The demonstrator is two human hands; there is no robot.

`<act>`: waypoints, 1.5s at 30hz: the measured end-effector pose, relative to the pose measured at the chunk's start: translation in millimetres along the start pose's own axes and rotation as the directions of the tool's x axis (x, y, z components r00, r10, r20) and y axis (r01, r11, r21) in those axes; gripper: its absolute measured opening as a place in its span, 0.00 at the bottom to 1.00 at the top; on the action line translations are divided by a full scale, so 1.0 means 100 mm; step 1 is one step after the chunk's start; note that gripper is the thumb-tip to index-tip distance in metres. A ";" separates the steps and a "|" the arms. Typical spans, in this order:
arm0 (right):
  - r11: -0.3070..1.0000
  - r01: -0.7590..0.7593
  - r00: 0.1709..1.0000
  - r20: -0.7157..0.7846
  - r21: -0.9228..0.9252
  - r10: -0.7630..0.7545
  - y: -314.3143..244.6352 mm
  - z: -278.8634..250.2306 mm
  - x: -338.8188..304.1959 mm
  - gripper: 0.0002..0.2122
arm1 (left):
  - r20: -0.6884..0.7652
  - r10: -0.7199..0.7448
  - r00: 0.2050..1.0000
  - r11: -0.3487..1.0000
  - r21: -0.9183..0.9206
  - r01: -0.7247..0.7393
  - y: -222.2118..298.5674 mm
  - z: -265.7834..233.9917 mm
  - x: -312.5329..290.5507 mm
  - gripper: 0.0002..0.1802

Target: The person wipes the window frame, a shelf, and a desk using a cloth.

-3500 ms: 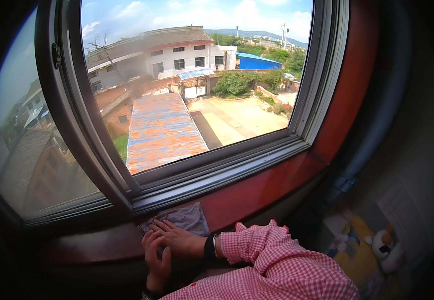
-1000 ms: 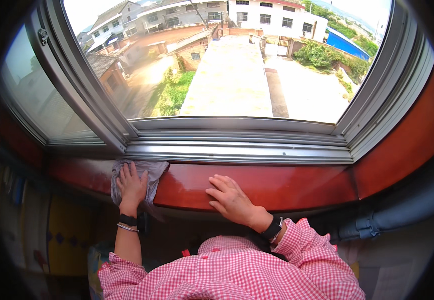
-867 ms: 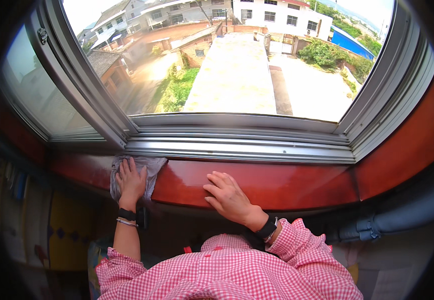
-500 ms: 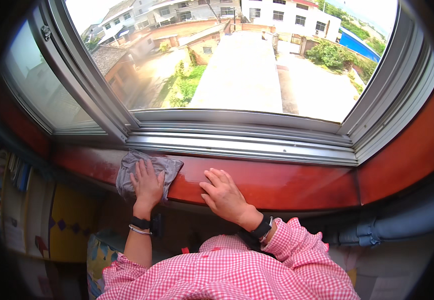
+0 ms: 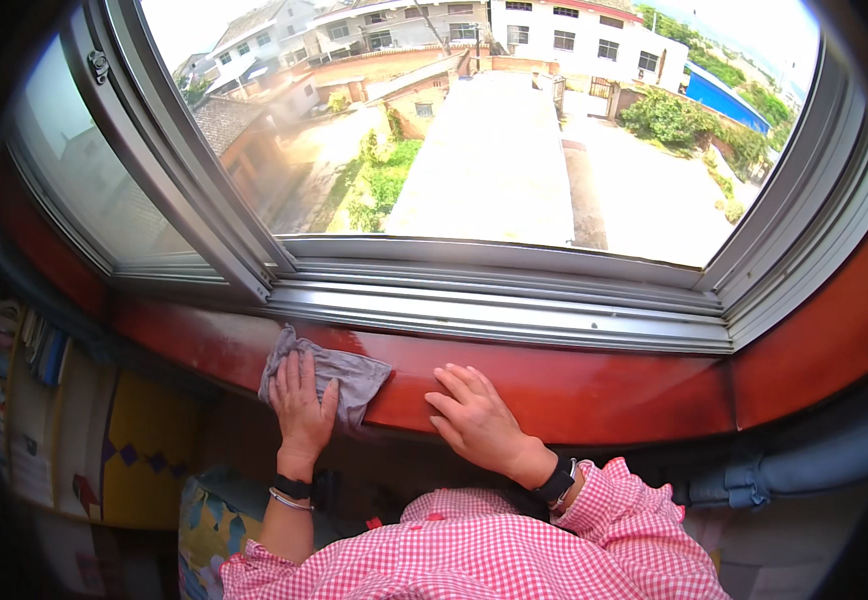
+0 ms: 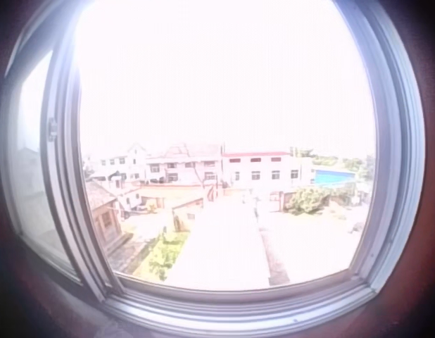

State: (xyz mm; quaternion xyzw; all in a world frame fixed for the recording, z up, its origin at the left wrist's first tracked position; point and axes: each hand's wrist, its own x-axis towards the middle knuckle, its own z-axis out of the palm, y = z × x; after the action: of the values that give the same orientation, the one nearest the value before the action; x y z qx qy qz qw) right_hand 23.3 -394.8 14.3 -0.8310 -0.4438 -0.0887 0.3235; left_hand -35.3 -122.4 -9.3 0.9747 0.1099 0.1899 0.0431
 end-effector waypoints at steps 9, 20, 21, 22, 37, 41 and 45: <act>0.999 -0.042 0.999 -0.009 0.023 0.043 -0.05 0.01 0.05 0.12 | -0.080 -0.403 0.912 0.908 0.084 0.409 -1.38 0.06 0.34 0.32; 0.997 -0.066 0.998 -0.003 0.039 0.066 -0.08 -0.02 0.08 0.11 | -0.296 -0.703 0.646 0.709 -0.226 0.668 -2.65 0.48 0.59 0.49; 0.997 -0.068 0.998 0.000 0.038 0.068 -0.08 -0.03 0.08 0.11 | -0.349 -0.726 0.593 0.688 -0.371 0.624 -2.61 0.50 0.63 0.50; 0.998 -0.063 0.998 -0.012 0.031 0.064 -0.07 -0.03 0.08 0.11 | -0.343 -0.757 0.556 0.653 -0.365 0.664 -2.56 0.49 0.65 0.50; 0.997 -0.023 1.000 -0.009 -0.068 0.022 -0.12 0.02 0.07 0.11 | 0.024 -0.817 0.576 -0.045 -0.999 -0.022 -0.57 0.57 0.10 0.26; 0.996 -0.021 1.000 -0.009 -0.090 0.021 -0.09 0.03 0.05 0.12 | -0.205 -0.675 0.709 0.412 -0.902 0.132 0.09 0.70 -0.20 0.33; 0.995 -0.021 1.000 -0.004 -0.094 0.020 -0.12 0.02 0.06 0.12 | -0.308 -0.634 0.709 0.634 -0.732 0.249 0.41 0.73 -0.34 0.35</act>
State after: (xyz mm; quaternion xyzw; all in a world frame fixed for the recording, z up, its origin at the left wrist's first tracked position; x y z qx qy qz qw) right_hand 17.3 -384.7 20.6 -0.8496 -0.4301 -0.1076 0.2856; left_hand -30.2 -172.9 -83.8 0.7405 0.2923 0.4644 0.3880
